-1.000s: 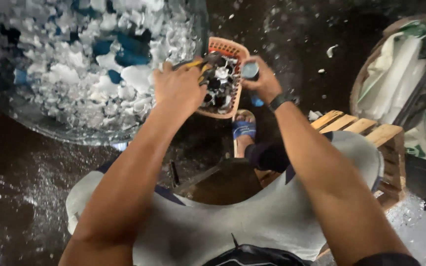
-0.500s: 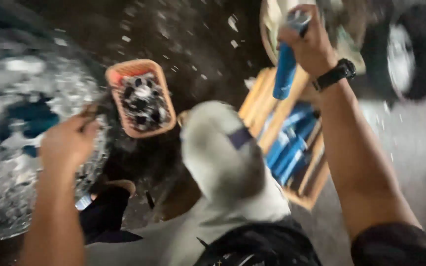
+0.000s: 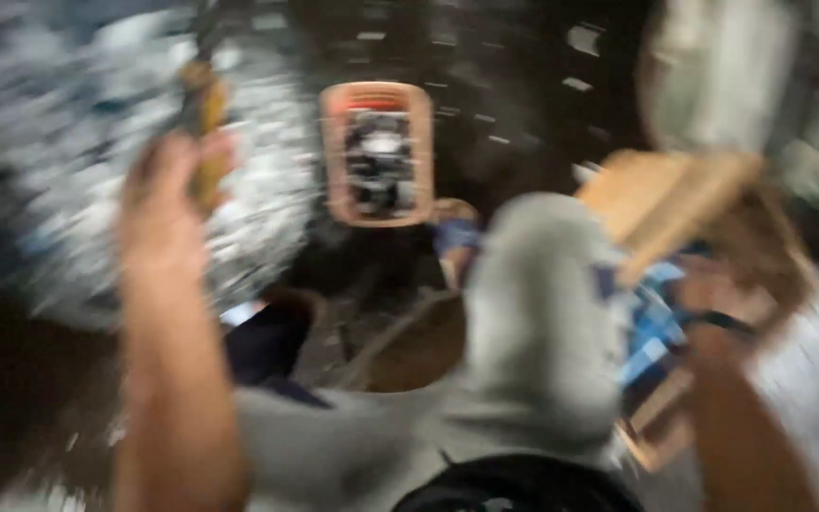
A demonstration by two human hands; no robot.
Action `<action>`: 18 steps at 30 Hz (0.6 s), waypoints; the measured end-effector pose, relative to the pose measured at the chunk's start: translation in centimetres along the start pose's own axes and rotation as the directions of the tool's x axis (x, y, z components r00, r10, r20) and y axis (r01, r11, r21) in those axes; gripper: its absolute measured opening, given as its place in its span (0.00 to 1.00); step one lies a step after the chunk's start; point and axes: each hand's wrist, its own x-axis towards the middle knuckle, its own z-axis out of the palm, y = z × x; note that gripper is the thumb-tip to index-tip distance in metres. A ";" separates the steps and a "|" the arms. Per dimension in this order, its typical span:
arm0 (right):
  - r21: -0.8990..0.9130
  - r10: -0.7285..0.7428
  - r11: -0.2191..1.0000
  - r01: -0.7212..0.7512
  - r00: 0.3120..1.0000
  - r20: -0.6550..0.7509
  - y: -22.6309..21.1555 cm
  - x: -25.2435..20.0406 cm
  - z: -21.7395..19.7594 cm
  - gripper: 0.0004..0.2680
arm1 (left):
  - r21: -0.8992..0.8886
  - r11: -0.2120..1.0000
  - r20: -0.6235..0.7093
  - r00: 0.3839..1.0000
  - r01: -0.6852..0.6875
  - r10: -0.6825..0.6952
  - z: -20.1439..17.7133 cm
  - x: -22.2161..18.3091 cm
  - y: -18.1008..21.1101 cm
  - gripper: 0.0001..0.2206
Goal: Cleaning excess wax from blue candle tubes using pliers and sorting them into a wooden crate.
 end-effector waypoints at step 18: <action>0.061 -0.131 0.978 0.201 0.361 0.923 -22.0 18.2 44.1 0.14 | -0.214 0.874 -0.402 0.855 -0.436 0.328 -11.4 3.7 2.6 0.13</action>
